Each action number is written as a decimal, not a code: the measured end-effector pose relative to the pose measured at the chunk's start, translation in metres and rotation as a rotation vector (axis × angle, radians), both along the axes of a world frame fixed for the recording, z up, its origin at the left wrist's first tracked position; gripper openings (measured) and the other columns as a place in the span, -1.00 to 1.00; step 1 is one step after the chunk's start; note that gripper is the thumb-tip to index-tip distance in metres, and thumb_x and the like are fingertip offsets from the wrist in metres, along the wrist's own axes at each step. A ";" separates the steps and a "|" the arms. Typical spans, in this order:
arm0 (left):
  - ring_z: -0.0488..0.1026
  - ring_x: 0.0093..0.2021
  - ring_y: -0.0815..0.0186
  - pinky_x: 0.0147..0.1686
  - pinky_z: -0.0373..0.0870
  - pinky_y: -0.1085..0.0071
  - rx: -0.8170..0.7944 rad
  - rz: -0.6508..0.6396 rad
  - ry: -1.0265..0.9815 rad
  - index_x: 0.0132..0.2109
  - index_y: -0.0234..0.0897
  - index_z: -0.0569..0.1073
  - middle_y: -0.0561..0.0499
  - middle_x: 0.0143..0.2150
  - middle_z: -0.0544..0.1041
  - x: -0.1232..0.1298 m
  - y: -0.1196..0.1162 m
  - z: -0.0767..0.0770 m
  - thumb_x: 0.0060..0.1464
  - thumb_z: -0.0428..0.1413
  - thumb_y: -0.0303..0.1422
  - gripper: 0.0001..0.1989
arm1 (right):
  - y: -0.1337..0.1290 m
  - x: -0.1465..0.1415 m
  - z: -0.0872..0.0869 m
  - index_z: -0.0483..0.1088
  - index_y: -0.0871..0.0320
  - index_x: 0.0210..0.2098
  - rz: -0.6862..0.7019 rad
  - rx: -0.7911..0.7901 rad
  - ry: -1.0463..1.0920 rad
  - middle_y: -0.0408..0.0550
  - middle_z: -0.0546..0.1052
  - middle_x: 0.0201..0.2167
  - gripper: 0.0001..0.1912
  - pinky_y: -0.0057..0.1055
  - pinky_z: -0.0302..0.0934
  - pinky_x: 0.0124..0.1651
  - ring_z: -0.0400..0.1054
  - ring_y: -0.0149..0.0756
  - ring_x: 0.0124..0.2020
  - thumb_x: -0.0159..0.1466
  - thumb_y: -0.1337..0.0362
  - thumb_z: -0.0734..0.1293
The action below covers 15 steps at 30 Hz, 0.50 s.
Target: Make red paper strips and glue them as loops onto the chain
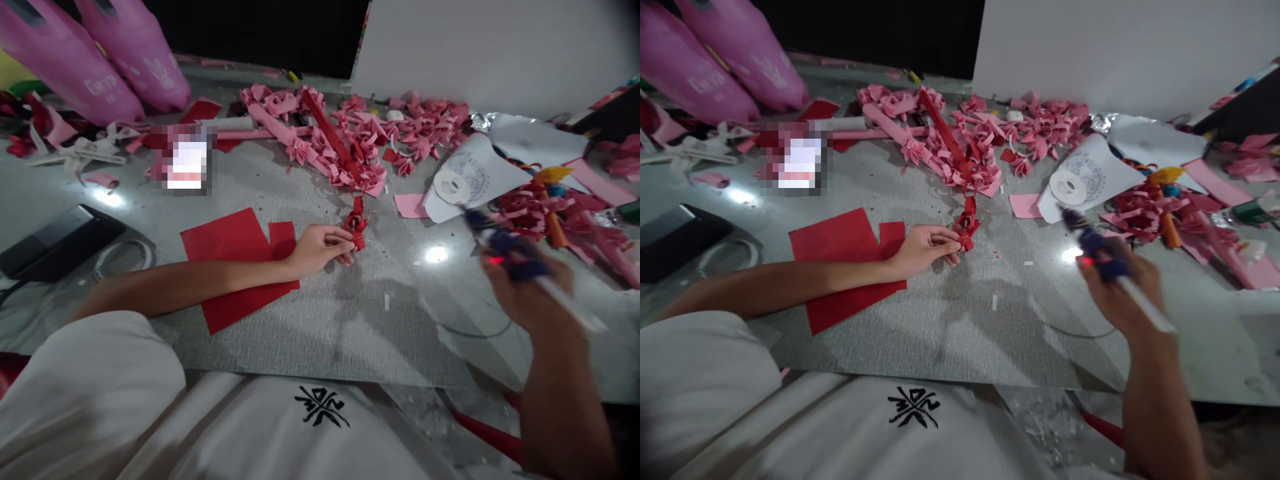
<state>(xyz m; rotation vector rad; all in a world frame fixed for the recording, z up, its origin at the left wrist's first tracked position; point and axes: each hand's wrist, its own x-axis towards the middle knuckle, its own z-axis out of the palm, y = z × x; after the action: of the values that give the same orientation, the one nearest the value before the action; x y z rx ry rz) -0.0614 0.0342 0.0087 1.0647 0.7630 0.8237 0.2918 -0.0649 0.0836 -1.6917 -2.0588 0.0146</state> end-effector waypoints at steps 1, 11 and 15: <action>0.63 -0.43 0.30 -0.39 0.65 0.34 0.009 0.001 0.002 -0.15 -0.45 0.57 -0.12 -0.33 0.68 0.000 0.000 -0.001 0.07 0.39 -0.34 -0.72 | 0.000 -0.003 -0.009 0.31 -0.02 -0.03 0.025 -0.029 -0.037 0.04 0.47 -0.41 -0.77 -0.21 0.10 -0.38 0.36 -0.09 -0.48 0.41 0.05 0.32; 0.64 -0.45 0.30 -0.39 0.65 0.38 0.092 -0.023 0.027 -0.16 -0.42 0.56 -0.05 -0.41 0.65 -0.004 -0.002 -0.003 0.05 0.41 -0.20 -0.63 | 0.001 -0.004 -0.021 0.25 0.22 0.33 0.113 -0.392 -0.279 0.33 0.49 0.11 -0.42 0.10 0.37 0.13 0.42 0.22 0.15 0.41 0.06 0.24; 0.63 -0.45 0.31 -0.39 0.65 0.38 0.109 -0.027 0.023 -0.15 -0.41 0.56 -0.05 -0.41 0.65 -0.003 -0.003 -0.004 0.03 0.41 -0.16 -0.59 | 0.011 -0.055 0.007 0.47 0.20 0.16 0.075 -0.098 -0.227 0.26 0.51 0.04 -0.57 0.17 0.28 0.27 0.41 0.14 0.15 0.49 0.15 0.14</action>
<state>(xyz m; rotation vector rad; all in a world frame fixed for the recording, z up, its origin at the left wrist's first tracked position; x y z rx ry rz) -0.0648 0.0308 0.0043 1.1805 0.7283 0.8392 0.2370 -0.0540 0.0909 -1.7422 -2.3222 -0.0556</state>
